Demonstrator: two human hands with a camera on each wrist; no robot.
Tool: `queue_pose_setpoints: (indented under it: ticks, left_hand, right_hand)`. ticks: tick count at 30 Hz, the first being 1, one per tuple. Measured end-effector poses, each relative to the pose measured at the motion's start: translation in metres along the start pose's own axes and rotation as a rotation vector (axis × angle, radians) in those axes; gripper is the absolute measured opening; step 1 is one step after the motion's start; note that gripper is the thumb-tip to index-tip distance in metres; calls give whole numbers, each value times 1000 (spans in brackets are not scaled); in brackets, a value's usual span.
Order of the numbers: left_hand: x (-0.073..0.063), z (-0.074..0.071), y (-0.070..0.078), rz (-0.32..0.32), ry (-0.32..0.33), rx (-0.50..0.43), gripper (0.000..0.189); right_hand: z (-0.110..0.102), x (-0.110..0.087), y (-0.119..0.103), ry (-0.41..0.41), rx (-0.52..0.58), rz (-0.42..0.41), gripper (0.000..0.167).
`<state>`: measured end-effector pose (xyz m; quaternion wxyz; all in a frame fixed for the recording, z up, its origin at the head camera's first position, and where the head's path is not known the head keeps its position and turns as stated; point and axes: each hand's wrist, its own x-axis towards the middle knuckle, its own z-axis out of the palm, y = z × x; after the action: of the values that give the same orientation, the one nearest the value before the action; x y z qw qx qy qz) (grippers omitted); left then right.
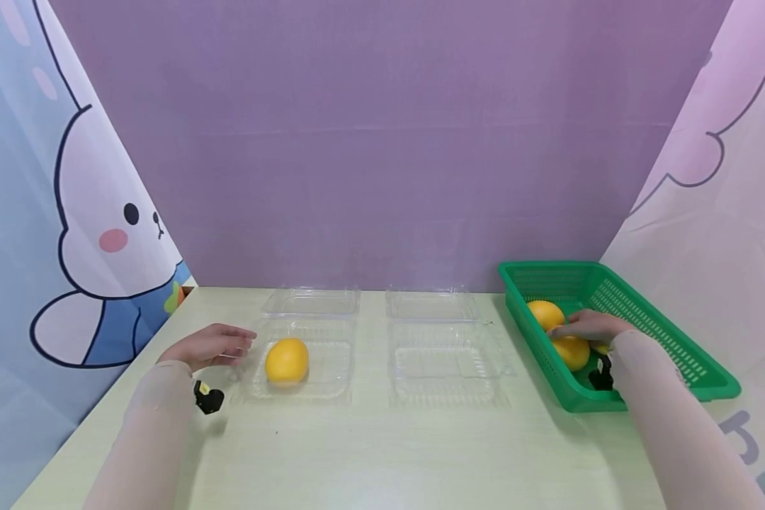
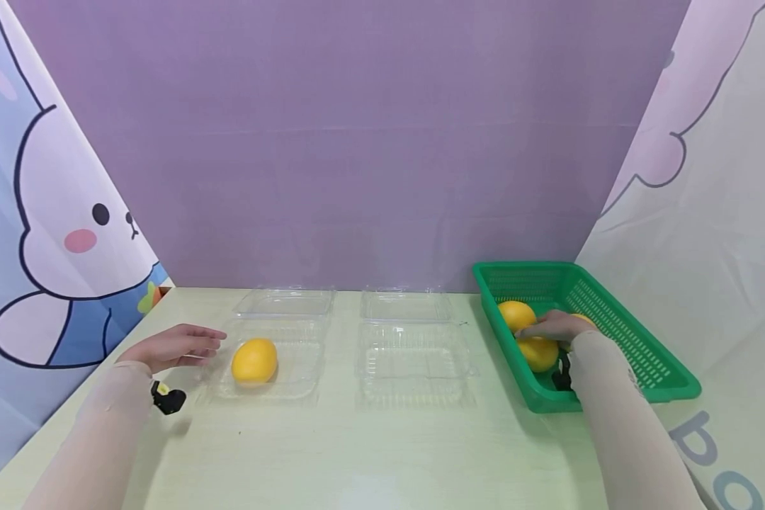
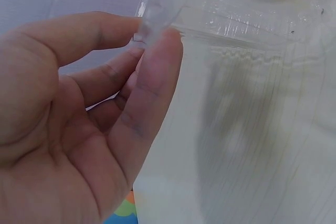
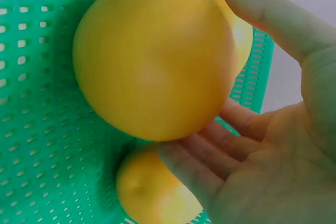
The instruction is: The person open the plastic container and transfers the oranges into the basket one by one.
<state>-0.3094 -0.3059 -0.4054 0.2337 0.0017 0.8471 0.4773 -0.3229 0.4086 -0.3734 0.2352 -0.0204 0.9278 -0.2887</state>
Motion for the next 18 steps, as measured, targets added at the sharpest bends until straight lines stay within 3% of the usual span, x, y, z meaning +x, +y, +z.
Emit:
queue_pose_setpoints:
  ticks: [2, 4, 18]
  left_hand:
    - [0, 0, 0, -5, 4, -2, 57]
    - [0, -1, 0, -3, -2, 1, 57]
    - [3, 0, 0, -11, 1, 4, 55]
  right_hand:
    - [-1, 0, 0, 2, -14, 5, 91]
    - [-2, -1, -1, 7, -25, 12, 99]
    - [-10, -10, -13, 63, -49, -75, 90]
